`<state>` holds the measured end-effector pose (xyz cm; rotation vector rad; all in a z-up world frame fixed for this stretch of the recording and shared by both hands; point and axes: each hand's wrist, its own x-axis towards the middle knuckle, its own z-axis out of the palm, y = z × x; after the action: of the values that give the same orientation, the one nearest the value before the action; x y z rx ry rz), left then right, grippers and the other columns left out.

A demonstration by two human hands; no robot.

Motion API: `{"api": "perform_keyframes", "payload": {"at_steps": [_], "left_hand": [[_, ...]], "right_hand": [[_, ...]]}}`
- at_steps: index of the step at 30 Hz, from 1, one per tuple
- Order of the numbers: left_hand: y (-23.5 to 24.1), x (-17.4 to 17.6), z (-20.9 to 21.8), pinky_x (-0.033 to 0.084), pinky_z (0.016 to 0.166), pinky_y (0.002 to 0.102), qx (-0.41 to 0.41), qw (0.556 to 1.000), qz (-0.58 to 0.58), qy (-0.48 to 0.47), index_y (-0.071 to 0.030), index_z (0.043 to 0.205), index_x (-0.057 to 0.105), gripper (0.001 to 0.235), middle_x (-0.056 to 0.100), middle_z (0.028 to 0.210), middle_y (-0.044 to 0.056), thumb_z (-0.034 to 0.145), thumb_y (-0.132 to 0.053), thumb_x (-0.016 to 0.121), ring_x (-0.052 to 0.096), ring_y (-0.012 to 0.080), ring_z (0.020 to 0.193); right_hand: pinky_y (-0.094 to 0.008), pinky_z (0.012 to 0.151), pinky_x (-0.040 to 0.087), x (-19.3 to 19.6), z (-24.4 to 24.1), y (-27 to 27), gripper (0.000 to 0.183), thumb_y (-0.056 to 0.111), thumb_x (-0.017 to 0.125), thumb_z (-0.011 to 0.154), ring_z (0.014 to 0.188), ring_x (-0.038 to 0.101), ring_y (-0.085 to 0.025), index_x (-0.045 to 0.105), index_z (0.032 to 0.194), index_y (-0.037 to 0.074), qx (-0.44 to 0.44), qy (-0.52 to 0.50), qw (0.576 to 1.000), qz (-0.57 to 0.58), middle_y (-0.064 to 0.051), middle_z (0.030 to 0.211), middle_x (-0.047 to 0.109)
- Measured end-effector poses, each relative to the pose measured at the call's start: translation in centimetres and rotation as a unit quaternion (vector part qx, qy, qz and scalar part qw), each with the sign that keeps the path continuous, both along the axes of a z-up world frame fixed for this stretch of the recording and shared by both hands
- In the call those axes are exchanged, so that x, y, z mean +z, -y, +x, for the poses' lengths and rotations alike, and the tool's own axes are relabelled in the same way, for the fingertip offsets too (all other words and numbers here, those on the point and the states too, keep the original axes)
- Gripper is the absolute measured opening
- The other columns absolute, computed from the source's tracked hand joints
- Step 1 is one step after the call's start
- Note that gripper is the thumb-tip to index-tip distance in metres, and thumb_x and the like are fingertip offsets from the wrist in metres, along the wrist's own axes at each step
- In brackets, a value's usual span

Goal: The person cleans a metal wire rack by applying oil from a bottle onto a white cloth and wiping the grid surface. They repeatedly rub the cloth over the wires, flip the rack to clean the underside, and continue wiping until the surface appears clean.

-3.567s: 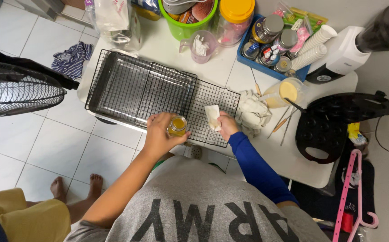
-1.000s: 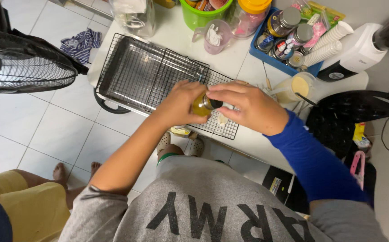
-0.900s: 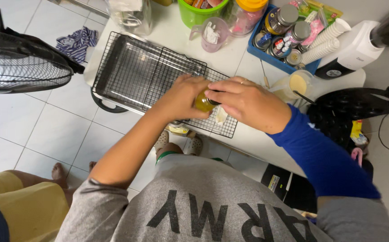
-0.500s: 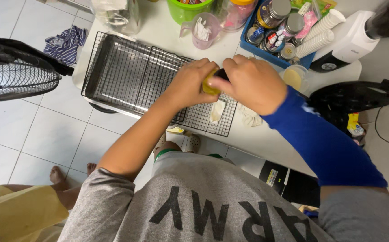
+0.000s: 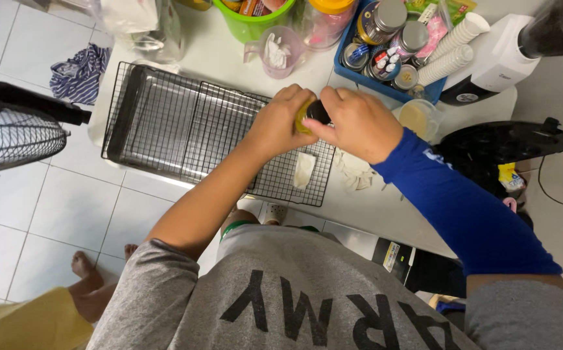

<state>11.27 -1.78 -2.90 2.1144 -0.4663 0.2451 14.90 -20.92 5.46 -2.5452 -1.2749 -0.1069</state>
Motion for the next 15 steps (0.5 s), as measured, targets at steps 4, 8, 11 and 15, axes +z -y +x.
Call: {"api": "perform_keyframes", "payload": {"at_steps": [4,8,11,15], "left_hand": [[1.5,-0.6,2.1,0.054,0.084,0.045,0.024,0.998,-0.042,-0.033,-0.005,0.119,0.058,0.063,0.061,0.104,0.014,0.066,-0.022,0.087,0.064,0.0372,0.101],[2.4,-1.4,4.8,0.054,0.086,0.045,0.074,0.996,-0.055,0.022,-0.007,0.116,0.060,0.056,0.062,0.107,0.015,0.072,-0.023,0.090,0.064,0.0383,0.103],[2.6,-2.3,6.7,0.054,0.090,0.045,0.104,0.993,-0.058,0.024,-0.006,0.118,0.059,0.060,0.063,0.111,0.015,0.073,-0.027,0.092,0.064,0.0376,0.107],[2.0,-3.0,8.1,0.050,0.101,0.044,0.088,0.994,-0.070,-0.001,-0.002,0.134,0.052,0.085,0.057,0.126,0.019,0.068,-0.033,0.097,0.058,0.0392,0.121]], "right_hand": [[-0.043,0.057,0.053,-0.6,3.1,-0.1,0.041,0.041,0.078,0.090,0.065,0.067,-0.032,0.062,0.085,0.004,-0.021,0.098,0.995,-0.005,-0.014,0.074,0.066],[-0.042,0.057,0.053,-0.6,6.3,-0.5,0.040,0.041,0.080,0.091,0.063,0.066,-0.031,0.063,0.082,0.006,-0.032,0.141,0.989,0.009,-0.012,0.072,0.065],[-0.043,0.057,0.053,-0.8,7.8,-0.7,0.043,0.043,0.081,0.093,0.066,0.067,-0.033,0.064,0.088,0.004,-0.024,0.133,0.990,0.036,-0.013,0.075,0.066],[-0.046,0.058,0.054,-2.7,9.5,-0.5,0.051,0.047,0.084,0.091,0.067,0.067,-0.037,0.067,0.099,0.000,-0.027,0.090,0.994,0.049,-0.018,0.073,0.065]]}}
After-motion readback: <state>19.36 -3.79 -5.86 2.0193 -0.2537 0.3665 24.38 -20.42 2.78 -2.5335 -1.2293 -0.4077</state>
